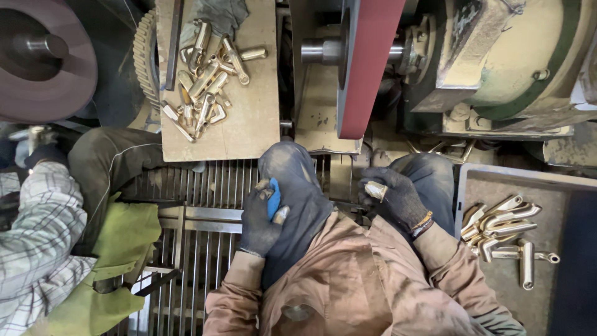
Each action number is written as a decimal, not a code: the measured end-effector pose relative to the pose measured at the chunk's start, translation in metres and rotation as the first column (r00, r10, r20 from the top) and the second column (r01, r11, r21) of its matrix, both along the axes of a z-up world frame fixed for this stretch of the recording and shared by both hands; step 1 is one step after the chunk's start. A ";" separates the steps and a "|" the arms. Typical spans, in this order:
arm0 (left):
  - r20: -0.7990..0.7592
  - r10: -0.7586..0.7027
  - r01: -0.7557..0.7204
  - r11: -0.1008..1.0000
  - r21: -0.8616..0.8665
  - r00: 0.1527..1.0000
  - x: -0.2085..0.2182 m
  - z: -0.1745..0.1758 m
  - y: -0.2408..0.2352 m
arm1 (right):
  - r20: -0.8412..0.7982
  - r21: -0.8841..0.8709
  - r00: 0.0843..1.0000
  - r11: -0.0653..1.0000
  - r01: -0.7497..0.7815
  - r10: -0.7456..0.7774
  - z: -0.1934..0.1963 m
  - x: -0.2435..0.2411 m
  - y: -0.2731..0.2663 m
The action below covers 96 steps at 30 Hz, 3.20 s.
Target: The person uses a belt sander to grind and polish several metal components, picking them up from a tray and holding them against the moving belt before placing them in a bin.
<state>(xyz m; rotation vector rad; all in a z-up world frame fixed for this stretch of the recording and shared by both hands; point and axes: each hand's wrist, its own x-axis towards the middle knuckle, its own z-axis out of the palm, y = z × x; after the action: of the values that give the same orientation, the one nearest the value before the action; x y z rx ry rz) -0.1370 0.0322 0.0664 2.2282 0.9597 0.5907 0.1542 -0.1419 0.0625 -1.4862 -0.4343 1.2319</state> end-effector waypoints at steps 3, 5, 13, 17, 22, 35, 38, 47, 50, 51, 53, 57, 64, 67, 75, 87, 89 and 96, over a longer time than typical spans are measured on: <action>0.031 -0.028 0.028 0.999 0.019 0.999 -0.006 0.003 0.002 | -0.017 0.008 1.000 1.000 -0.005 0.005 0.001 -0.001 0.001; 0.034 -0.061 0.060 0.998 0.031 0.998 -0.007 0.004 0.008 | -0.178 0.029 0.982 0.997 0.067 -0.061 0.000 -0.003 0.001; 0.119 0.074 -0.071 0.997 -0.035 0.990 0.002 -0.009 -0.002 | -0.160 0.029 0.985 0.997 0.067 -0.062 -0.008 0.000 0.001; 0.147 0.064 -0.056 0.997 -0.057 0.987 -0.008 -0.010 -0.007 | -0.232 0.031 0.968 0.994 0.102 -0.092 -0.015 0.000 0.004; 0.092 0.133 -0.121 0.985 -0.126 0.987 -0.009 -0.008 -0.004 | -0.147 -0.052 0.987 0.997 0.051 -0.058 -0.011 0.000 0.006; -0.004 0.372 -0.287 0.710 -0.643 0.928 -0.003 -0.057 0.080 | -0.218 0.007 0.972 0.995 0.096 -0.092 -0.013 -0.003 0.005; 0.180 0.344 -0.284 0.913 -0.292 0.922 0.001 -0.086 0.122 | -0.141 -0.064 0.987 0.996 0.063 -0.072 -0.011 -0.002 0.006; 0.053 0.562 -0.543 0.816 -0.199 0.825 0.010 -0.123 0.242 | -0.087 -0.089 0.996 0.996 0.028 -0.036 -0.010 -0.002 0.009; 0.095 0.545 -0.544 0.838 -0.043 0.833 0.011 -0.126 0.260 | 0.119 -0.140 0.991 0.989 -0.045 0.062 -0.005 0.000 0.011; 0.107 0.524 -0.529 0.848 0.022 0.845 0.011 -0.126 0.262 | 0.117 -0.144 0.991 0.989 -0.044 0.061 -0.004 0.000 0.011; 0.109 0.526 -0.534 0.843 0.063 0.843 0.009 -0.127 0.261 | -0.047 -0.159 0.999 0.987 -0.018 0.010 -0.002 -0.001 0.013; 0.334 0.539 -0.535 0.837 -0.113 0.773 0.015 -0.128 0.265 | -0.201 -0.148 0.976 0.987 0.057 -0.086 -0.003 -0.002 0.016; -0.100 0.472 -0.470 0.881 0.046 0.876 0.009 -0.143 0.289 | -0.160 -0.135 0.987 0.991 0.015 -0.036 -0.003 -0.002 0.016; -0.162 0.436 -0.430 0.900 0.075 0.885 0.008 -0.141 0.285 | -0.020 -0.136 0.999 0.990 -0.039 0.036 -0.005 0.000 0.016; -0.245 0.436 -0.422 0.900 0.108 0.866 0.012 -0.126 0.232 | -0.004 -0.120 0.998 0.991 -0.055 0.055 -0.003 -0.001 0.016; -0.334 0.403 -0.413 0.910 0.042 0.852 0.024 -0.111 0.191 | -0.130 -0.065 0.991 0.997 -0.030 0.021 -0.005 -0.003 0.011; -0.345 0.387 -0.394 0.918 0.053 0.855 0.028 -0.108 0.199 | -0.129 -0.095 0.992 0.995 -0.013 0.001 -0.003 -0.004 0.010; -0.450 0.341 -0.350 0.935 0.066 0.826 0.032 -0.129 0.225 | -0.070 -0.147 0.997 0.989 -0.036 0.026 0.006 -0.002 0.011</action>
<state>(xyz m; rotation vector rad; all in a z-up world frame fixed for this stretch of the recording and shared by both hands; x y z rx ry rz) -0.1045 0.2576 -0.0627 2.2326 1.6270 0.1987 0.1519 -0.1307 0.0686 -1.5621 -0.3271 1.3595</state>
